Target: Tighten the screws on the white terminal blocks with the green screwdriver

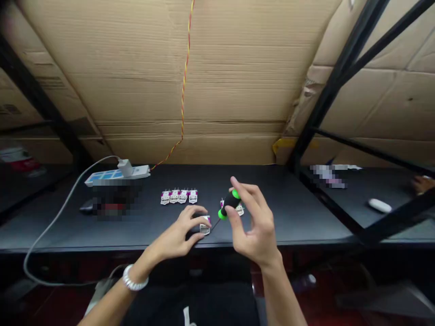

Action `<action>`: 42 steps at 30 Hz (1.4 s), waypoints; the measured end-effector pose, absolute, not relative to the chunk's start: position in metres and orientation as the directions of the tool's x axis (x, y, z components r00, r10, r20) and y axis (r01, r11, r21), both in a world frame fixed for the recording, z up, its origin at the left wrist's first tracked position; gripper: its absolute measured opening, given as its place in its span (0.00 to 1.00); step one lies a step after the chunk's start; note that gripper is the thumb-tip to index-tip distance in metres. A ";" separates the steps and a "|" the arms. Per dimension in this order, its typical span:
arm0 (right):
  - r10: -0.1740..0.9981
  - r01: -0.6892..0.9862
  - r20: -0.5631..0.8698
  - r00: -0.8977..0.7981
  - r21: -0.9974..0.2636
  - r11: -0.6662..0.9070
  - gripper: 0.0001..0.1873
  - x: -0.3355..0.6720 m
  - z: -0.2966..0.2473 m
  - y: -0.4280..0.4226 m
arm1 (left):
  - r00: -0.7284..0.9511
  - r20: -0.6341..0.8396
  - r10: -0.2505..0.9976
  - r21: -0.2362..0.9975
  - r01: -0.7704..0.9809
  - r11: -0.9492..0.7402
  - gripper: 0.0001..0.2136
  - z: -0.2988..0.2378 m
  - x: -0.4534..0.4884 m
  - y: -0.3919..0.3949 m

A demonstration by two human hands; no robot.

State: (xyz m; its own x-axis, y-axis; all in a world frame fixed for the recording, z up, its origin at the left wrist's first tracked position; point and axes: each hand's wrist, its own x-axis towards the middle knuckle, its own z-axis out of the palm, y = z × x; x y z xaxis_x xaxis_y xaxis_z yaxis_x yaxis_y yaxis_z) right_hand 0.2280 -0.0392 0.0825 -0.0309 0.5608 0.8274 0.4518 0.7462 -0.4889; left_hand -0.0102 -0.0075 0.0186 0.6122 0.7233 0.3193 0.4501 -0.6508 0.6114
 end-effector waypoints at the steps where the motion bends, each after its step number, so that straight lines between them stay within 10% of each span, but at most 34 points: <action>1: 0.559 0.458 0.829 -0.020 -0.489 0.742 0.34 0.230 0.083 -0.039 | 0.611 0.325 0.721 0.606 0.451 -0.655 0.10 0.019 -0.010 -0.008; 30: 0.511 0.466 0.856 0.074 -0.483 0.742 0.33 0.254 0.095 -0.048 | 0.669 0.166 0.724 0.049 0.728 -0.684 0.10 0.031 0.026 0.011; 42: 0.511 0.486 0.856 0.076 -0.480 0.731 0.34 0.263 0.099 -0.052 | 0.716 0.154 0.681 0.053 0.683 -0.729 0.10 0.047 0.035 0.027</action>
